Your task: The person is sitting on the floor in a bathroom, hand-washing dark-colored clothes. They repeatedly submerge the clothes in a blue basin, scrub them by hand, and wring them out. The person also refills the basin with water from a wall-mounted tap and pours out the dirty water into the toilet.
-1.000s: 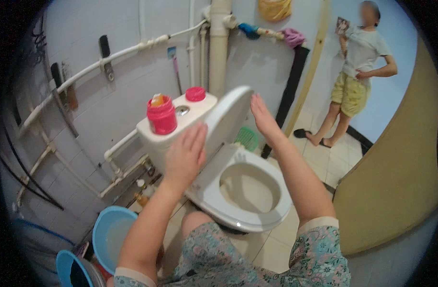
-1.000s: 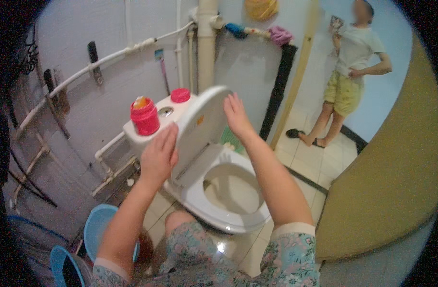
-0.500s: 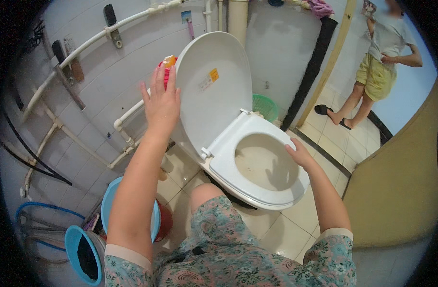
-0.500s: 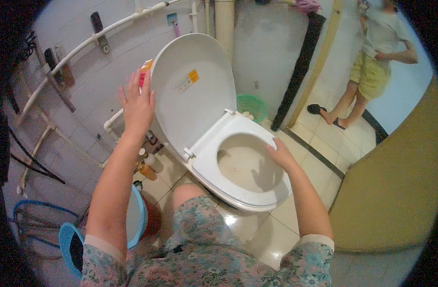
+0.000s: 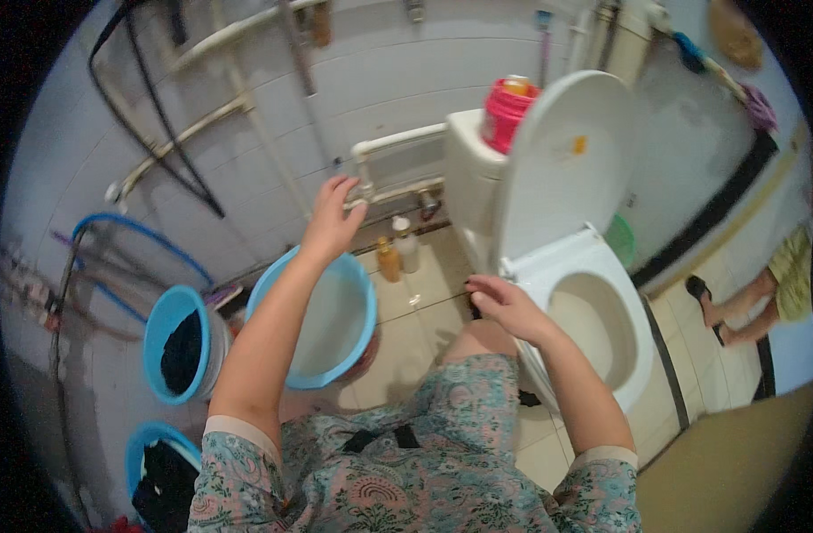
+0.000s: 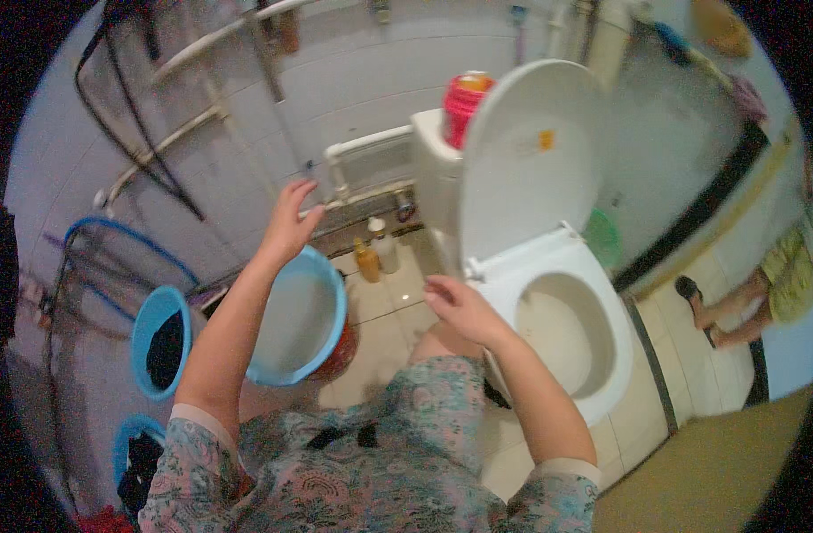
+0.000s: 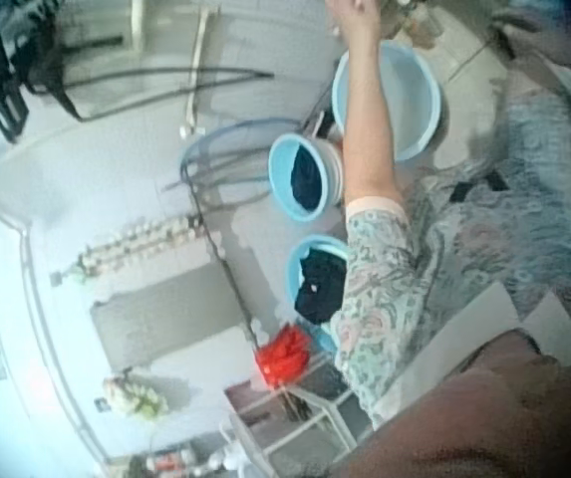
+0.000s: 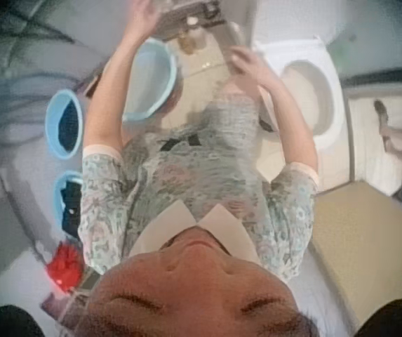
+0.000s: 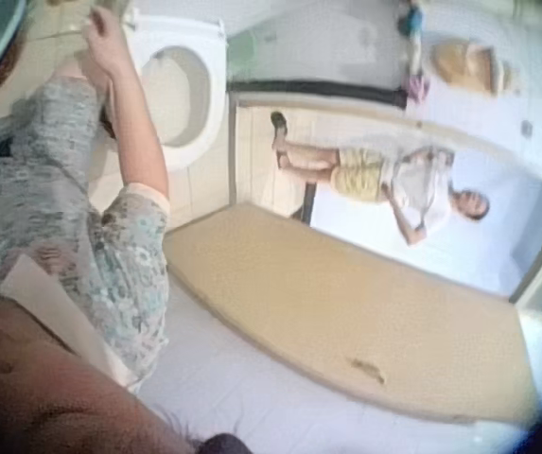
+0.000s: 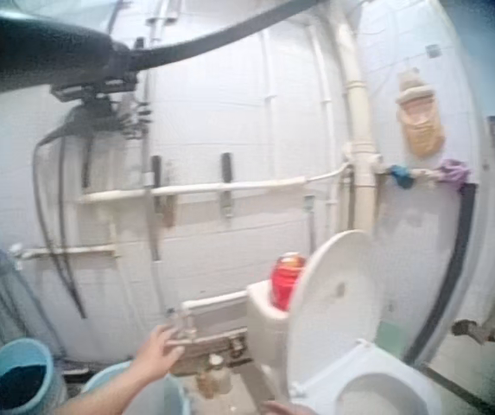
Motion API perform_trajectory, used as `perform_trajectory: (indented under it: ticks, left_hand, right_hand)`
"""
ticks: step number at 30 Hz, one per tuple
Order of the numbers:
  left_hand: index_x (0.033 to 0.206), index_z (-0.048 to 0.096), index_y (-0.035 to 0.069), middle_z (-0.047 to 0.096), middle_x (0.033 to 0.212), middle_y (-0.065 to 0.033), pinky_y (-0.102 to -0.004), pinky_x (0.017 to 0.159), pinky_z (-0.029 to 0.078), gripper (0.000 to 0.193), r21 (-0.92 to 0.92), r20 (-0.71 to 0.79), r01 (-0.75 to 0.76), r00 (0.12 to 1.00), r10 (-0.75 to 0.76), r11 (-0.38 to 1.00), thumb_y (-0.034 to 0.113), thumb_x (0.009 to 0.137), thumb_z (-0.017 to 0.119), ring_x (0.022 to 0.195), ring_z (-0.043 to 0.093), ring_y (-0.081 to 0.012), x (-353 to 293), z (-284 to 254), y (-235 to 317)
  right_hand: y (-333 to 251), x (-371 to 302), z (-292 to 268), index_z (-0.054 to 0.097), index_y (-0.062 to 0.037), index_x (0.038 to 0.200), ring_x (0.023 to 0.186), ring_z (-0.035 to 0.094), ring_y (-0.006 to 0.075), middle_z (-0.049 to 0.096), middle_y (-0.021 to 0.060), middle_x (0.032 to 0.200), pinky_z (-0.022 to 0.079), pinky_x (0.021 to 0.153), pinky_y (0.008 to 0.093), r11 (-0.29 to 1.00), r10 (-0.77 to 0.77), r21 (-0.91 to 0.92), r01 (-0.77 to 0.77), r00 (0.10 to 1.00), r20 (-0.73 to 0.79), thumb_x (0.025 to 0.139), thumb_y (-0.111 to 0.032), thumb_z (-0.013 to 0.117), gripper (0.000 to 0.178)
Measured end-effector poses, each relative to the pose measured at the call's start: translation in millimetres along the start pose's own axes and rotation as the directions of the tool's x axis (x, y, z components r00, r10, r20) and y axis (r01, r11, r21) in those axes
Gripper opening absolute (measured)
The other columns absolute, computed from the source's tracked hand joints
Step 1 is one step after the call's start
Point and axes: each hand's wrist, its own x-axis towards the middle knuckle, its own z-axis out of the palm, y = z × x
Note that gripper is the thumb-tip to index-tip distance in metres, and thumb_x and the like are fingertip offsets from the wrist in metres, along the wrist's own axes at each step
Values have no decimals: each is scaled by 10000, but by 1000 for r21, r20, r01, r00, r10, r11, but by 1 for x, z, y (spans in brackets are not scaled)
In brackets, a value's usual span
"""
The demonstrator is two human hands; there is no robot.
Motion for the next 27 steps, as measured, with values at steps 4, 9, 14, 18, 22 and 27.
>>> perform_trajectory:
  ticks: [4, 9, 14, 18, 22, 27]
  left_hand:
    - [1217, 427, 21, 410, 1239, -219, -410, 960, 338, 524, 454, -52, 453, 873, -485, 767, 252, 773, 582, 1157, 393, -360, -95, -57, -142]
    - [1255, 364, -16, 448, 1213, -246, -432, 914, 393, 624, 559, -69, 758, 446, -892, 336, 280, 768, 620, 1090, 474, -376, -197, -84, -226]
    - [1173, 449, -17, 555, 1076, -221, -409, 797, 461, 501, 54, -33, 951, 305, -952, 303, 190, 754, 628, 933, 573, -347, -256, -62, -292]
    - [1089, 520, -28, 606, 958, -206, -368, 733, 475, 391, -28, -216, 890, 438, -872, 454, 130, 741, 603, 851, 608, -299, -276, -53, -293]
    - [1063, 534, -30, 618, 920, -182, -335, 721, 469, 361, -250, -160, 876, 382, -910, 411, 78, 721, 576, 823, 609, -247, -252, -60, -261]
    - [1047, 532, -42, 609, 904, -145, -323, 716, 469, 352, -337, -45, 789, 532, -846, 514, 19, 701, 532, 789, 598, -224, -214, -98, -178]
  right_hand:
    - [35, 75, 91, 324, 25, 1294, 1069, 508, 270, 488, 199, 1198, 413, 893, 336, 982, 154, -125, -144, 985, 73, 813, -316, 593, 648]
    - [128, 149, 192, 270, 53, 1302, 1040, 514, 281, 492, 219, 1162, 426, 867, 355, 914, 323, -225, -338, 941, -101, 793, -260, 622, 693]
    - [144, 171, 217, 408, 35, 1143, 986, 551, 327, 553, 219, 1059, 442, 839, 387, 922, 336, -157, -353, 933, -127, 700, -266, 686, 603]
    - [145, 172, 217, 485, -9, 1054, 920, 578, 342, 597, 193, 979, 450, 807, 402, 881, 273, -343, -327, 942, -196, 658, -228, 691, 497]
    - [91, 146, 198, 506, -5, 1033, 912, 584, 337, 599, 199, 973, 451, 805, 398, 863, 285, -363, -353, 931, -228, 648, -175, 662, 449]
    - [21, 76, 154, 486, 18, 1092, 858, 604, 259, 609, 170, 936, 470, 774, 346, 963, 139, -204, -178, 971, -193, 670, -124, 642, 472]
